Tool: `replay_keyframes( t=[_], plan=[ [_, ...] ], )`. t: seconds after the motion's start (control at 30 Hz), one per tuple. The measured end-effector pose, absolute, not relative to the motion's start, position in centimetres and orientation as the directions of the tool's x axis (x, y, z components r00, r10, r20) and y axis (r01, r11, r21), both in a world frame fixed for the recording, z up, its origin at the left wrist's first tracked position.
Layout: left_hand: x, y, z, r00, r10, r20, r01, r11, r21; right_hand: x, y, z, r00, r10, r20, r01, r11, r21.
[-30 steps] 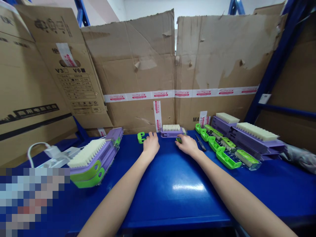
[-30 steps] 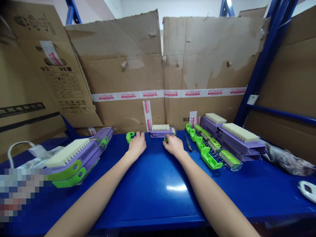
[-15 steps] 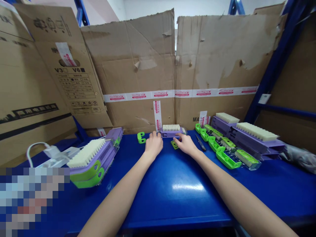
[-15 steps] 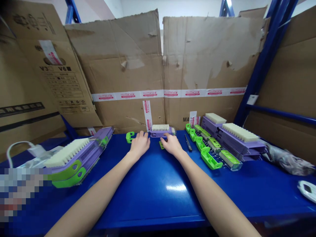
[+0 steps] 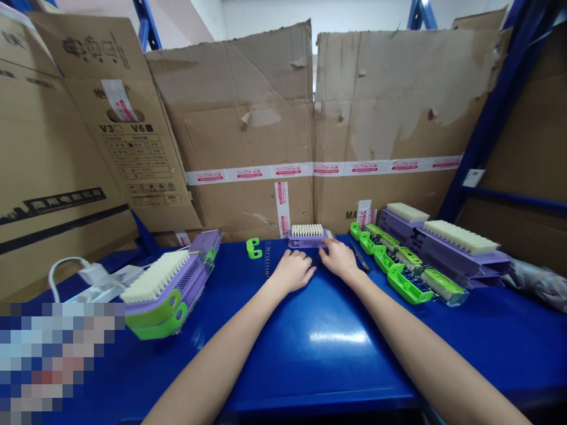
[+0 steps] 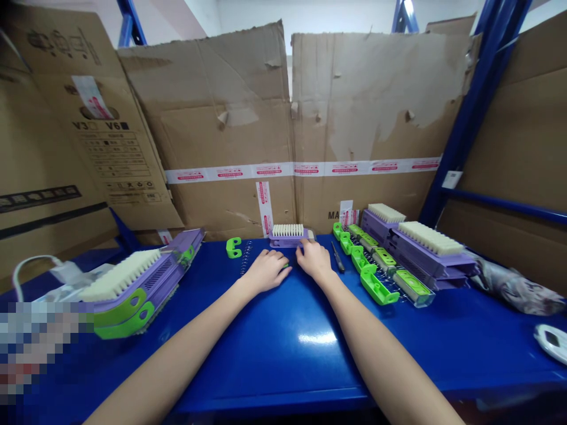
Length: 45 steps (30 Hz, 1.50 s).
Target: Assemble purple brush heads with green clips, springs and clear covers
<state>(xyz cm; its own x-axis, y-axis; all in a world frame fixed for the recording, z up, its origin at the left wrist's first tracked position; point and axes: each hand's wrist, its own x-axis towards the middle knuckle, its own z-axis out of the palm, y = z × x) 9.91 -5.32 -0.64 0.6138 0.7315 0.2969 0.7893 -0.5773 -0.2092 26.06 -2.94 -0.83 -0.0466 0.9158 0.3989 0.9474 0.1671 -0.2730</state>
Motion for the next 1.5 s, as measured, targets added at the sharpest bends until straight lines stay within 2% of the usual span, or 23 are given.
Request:
replay_keyframes(
  t=[0.13, 0.27, 0.43, 0.67, 0.77, 0.9, 1.1, 1.3, 1.5],
  plan=[
    [9.5, -5.1, -0.4, 0.438, 0.844, 0.309, 0.897, -0.390, -0.207, 26.3, -2.7, -1.0, -0.016, 0.918, 0.396, 0.956, 0.130, -0.264],
    [9.0, -4.8, -0.4, 0.300, 0.900, 0.315, 0.949, -0.251, -0.189, 26.5, -2.5, -1.2, -0.022, 0.909, 0.416, 0.956, 0.140, -0.257],
    [8.4, -4.3, -0.5, 0.199, 0.925, 0.324, 0.976, -0.157, -0.152, 26.9, -1.8, -1.8, -0.072, 0.847, 0.526, 0.932, 0.245, -0.268],
    [7.5, -3.6, -1.0, 0.126, 0.935, 0.332, 0.990, -0.099, -0.095, 27.4, -0.8, -2.9, -0.160, 0.843, 0.514, 0.900, 0.338, -0.274],
    [7.5, -3.5, -1.0, 0.129, 0.929, 0.347, 0.992, -0.115, -0.060, 27.3, -0.6, -3.1, -0.145, 0.855, 0.498, 0.892, 0.331, -0.308],
    [7.8, -3.6, -0.9, 0.226, 0.905, 0.360, 0.968, -0.250, 0.022, 27.1, -0.7, -3.1, -0.094, 0.892, 0.443, 0.892, 0.273, -0.360],
    [8.4, -3.7, -1.2, 0.310, 0.890, 0.333, 0.912, -0.378, 0.160, 27.2, -0.4, -3.5, -0.107, 0.926, 0.361, 0.900, 0.245, -0.361],
    [8.5, -3.3, -1.9, 0.294, 0.913, 0.283, 0.863, -0.381, 0.332, 27.5, 0.2, -3.6, -0.162, 0.916, 0.366, 0.878, 0.303, -0.371],
    [8.4, -3.0, -2.1, 0.280, 0.936, 0.214, 0.854, -0.345, 0.389, 27.6, 0.1, -2.8, -0.169, 0.901, 0.400, 0.862, 0.332, -0.384]
  ],
)
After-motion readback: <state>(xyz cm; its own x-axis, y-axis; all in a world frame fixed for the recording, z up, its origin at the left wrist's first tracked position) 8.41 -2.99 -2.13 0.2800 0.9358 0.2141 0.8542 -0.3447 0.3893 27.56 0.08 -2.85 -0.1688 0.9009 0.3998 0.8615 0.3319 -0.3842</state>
